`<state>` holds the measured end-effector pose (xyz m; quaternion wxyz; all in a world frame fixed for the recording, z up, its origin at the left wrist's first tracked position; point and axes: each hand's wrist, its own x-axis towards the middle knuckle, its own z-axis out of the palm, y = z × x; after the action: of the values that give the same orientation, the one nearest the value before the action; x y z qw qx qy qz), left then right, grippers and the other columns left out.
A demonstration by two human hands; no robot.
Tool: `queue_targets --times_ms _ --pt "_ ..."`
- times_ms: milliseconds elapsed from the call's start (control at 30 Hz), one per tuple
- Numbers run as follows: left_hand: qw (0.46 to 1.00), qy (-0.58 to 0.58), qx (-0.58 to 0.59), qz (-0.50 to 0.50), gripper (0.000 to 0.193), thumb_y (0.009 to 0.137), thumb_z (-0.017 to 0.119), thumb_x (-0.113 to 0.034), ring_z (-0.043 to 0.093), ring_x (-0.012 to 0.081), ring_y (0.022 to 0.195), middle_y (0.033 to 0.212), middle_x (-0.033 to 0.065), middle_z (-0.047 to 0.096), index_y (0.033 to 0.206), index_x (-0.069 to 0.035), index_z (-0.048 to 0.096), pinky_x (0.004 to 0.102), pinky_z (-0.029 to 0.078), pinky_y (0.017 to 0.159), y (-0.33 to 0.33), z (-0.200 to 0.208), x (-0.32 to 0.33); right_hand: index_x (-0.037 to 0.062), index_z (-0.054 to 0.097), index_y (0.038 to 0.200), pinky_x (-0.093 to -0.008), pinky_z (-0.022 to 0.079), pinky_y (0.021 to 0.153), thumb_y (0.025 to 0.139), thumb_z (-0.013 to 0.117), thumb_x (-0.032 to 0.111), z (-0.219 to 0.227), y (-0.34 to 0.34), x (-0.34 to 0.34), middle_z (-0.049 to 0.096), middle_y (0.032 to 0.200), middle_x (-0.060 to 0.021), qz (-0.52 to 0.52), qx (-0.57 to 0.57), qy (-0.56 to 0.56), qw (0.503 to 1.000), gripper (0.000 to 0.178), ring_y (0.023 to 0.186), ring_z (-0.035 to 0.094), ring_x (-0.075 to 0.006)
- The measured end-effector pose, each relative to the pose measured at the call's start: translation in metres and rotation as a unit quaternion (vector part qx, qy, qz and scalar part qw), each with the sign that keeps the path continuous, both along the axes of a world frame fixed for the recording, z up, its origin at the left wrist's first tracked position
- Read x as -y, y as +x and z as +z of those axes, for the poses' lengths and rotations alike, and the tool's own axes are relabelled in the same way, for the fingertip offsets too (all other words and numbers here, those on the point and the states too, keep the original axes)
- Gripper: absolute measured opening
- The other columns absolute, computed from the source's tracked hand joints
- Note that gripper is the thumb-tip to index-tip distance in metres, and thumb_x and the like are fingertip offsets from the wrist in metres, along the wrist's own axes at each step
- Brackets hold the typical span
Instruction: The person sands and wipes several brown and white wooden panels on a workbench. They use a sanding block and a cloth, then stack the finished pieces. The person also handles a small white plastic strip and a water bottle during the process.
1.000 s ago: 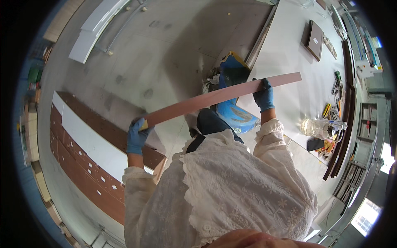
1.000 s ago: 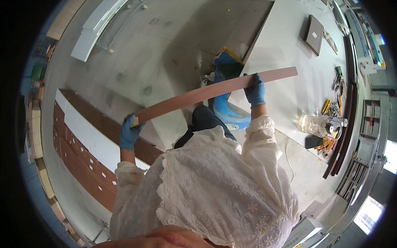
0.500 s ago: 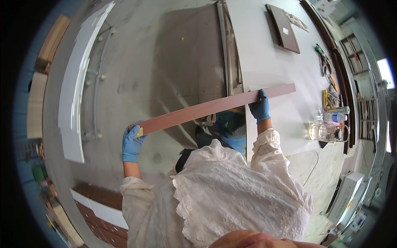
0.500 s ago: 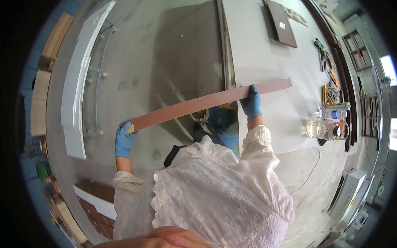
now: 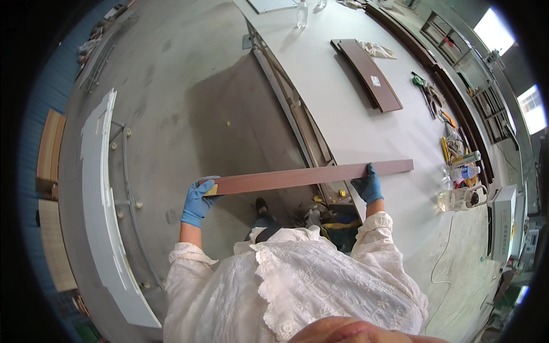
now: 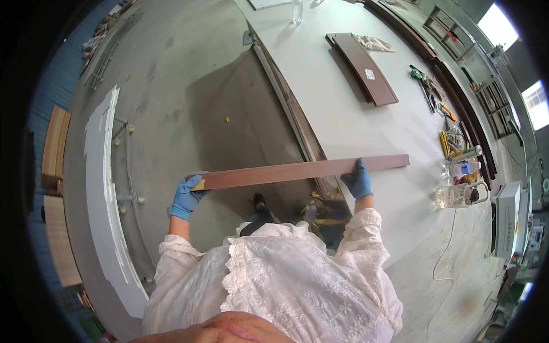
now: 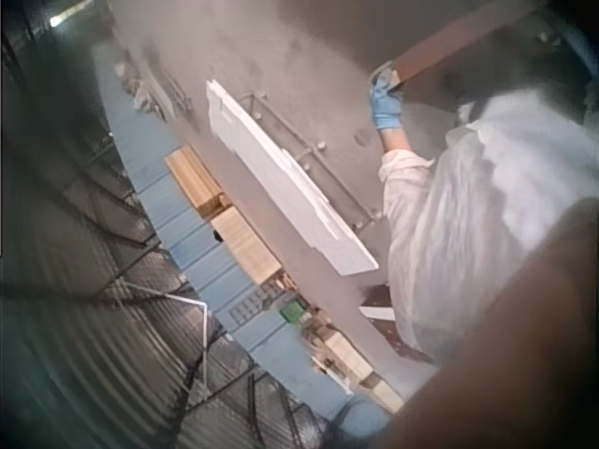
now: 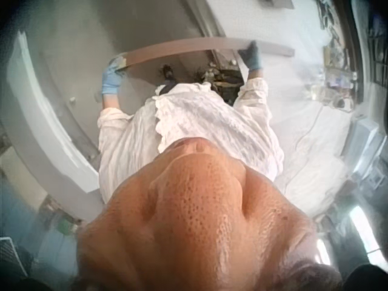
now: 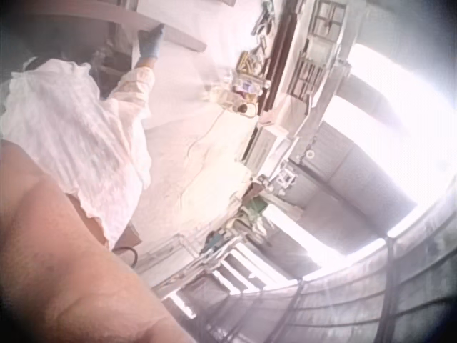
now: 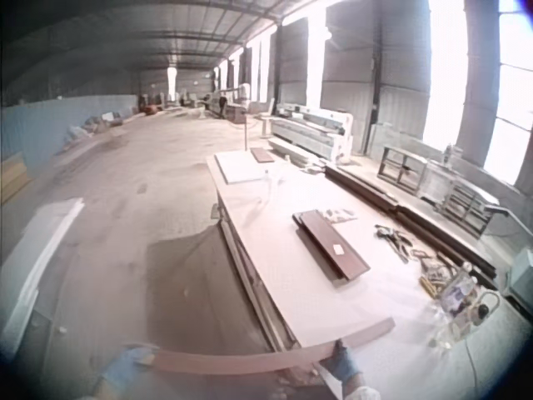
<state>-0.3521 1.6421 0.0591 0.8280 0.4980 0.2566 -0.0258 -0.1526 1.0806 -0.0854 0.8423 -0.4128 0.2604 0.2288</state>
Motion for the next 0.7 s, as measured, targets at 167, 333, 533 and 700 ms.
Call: queue_targets --times_ms 167,333,533,700 --pt "0.996 -0.006 -0.026 -0.08 0.031 0.092 0.075 -0.024 0.069 0.0238 0.107 0.115 0.0092 0.071 0.116 -0.006 0.071 0.0441 0.062 0.088 0.132 0.005 -0.057 -0.0018 0.063 0.106 -0.0464 0.057 0.055 0.09 0.061 0.071 0.05 0.027 -0.01 0.073 0.076 -0.0204 0.105 -0.118 -0.442 0.883 0.075 0.058 0.072 -0.0332" --pt "0.988 0.002 -0.029 -0.149 0.032 0.091 0.075 -0.026 0.068 0.0234 0.108 0.114 0.0082 0.07 0.116 -0.006 0.07 0.0441 0.061 0.09 0.265 0.007 -0.075 -0.0006 0.072 0.09 -0.0475 0.052 0.084 0.09 0.062 0.054 0.133 0.085 -0.018 0.073 0.096 -0.0253 0.098 -0.029 -0.758 0.644 0.056 0.092 0.07 -0.0408" --pt "0.973 0.009 -0.023 -0.23 0.033 0.092 0.075 -0.025 0.068 0.0215 0.109 0.114 0.0077 0.07 0.118 -0.005 0.071 0.0419 0.06 0.09 0.423 -0.011 -0.064 0.0008 0.071 0.114 -0.0377 0.054 0.084 0.094 0.066 0.038 0.146 0.299 -0.054 0.076 0.103 -0.0184 -0.098 0.186 -0.744 0.635 0.042 0.093 0.073 -0.0306" --pt "0.963 0.017 -0.066 -0.261 0.031 0.091 0.075 -0.02 0.068 0.0211 0.108 0.115 0.0081 0.071 0.118 -0.004 0.071 0.0402 0.059 0.091 0.549 -0.044 -0.048 0.0052 0.066 0.129 -0.0432 0.049 0.103 0.087 0.066 0.043 0.104 0.546 -0.058 0.068 0.127 -0.0225 -0.105 0.198 -0.78 0.584 0.057 0.12 0.064 -0.0388"
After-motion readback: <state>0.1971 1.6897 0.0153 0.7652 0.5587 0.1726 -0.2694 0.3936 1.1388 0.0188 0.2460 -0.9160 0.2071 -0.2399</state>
